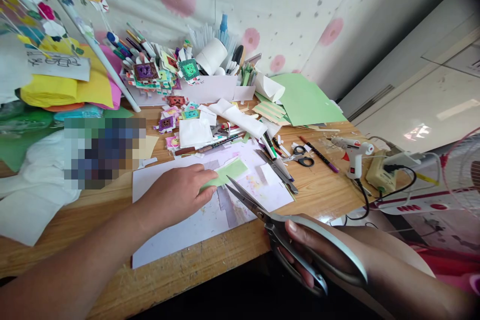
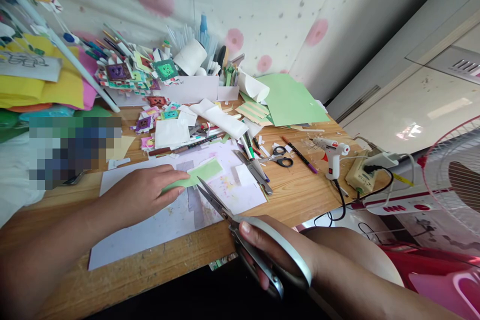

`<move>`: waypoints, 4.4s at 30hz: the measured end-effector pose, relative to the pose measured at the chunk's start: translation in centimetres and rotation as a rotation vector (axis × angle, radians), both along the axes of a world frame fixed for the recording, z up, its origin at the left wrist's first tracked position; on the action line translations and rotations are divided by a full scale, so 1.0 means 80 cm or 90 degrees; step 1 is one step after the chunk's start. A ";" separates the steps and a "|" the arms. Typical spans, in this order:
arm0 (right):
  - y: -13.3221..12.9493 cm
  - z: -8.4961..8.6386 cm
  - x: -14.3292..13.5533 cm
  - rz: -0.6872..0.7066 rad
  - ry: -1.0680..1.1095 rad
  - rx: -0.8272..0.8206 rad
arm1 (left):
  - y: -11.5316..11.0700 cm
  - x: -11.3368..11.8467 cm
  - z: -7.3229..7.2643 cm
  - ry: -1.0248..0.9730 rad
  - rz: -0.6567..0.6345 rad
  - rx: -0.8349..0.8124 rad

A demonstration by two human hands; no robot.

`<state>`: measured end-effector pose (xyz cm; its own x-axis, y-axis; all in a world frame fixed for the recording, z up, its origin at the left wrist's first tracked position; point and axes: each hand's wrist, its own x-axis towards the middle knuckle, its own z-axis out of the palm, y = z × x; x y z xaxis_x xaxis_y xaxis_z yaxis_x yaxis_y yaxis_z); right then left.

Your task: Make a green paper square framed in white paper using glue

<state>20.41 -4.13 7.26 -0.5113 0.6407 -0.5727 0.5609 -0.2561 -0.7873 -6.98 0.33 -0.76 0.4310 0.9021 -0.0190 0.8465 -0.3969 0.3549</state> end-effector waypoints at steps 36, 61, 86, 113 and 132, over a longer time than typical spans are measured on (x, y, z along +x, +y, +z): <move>-0.006 -0.086 -0.015 -0.040 0.117 -0.011 | -0.022 0.007 0.007 0.010 0.024 0.053; 0.114 -0.101 0.136 -0.027 -0.616 0.570 | 0.032 0.090 0.014 0.115 0.109 0.026; 0.082 -0.070 -0.050 -0.212 0.394 0.057 | -0.006 0.071 0.039 -0.477 0.196 0.081; 0.078 -0.092 -0.093 -0.404 0.538 0.171 | -0.022 0.083 0.004 -0.798 0.259 -0.170; 0.072 -0.074 -0.074 -0.352 0.586 0.081 | -0.025 0.076 0.019 -0.691 0.237 -0.086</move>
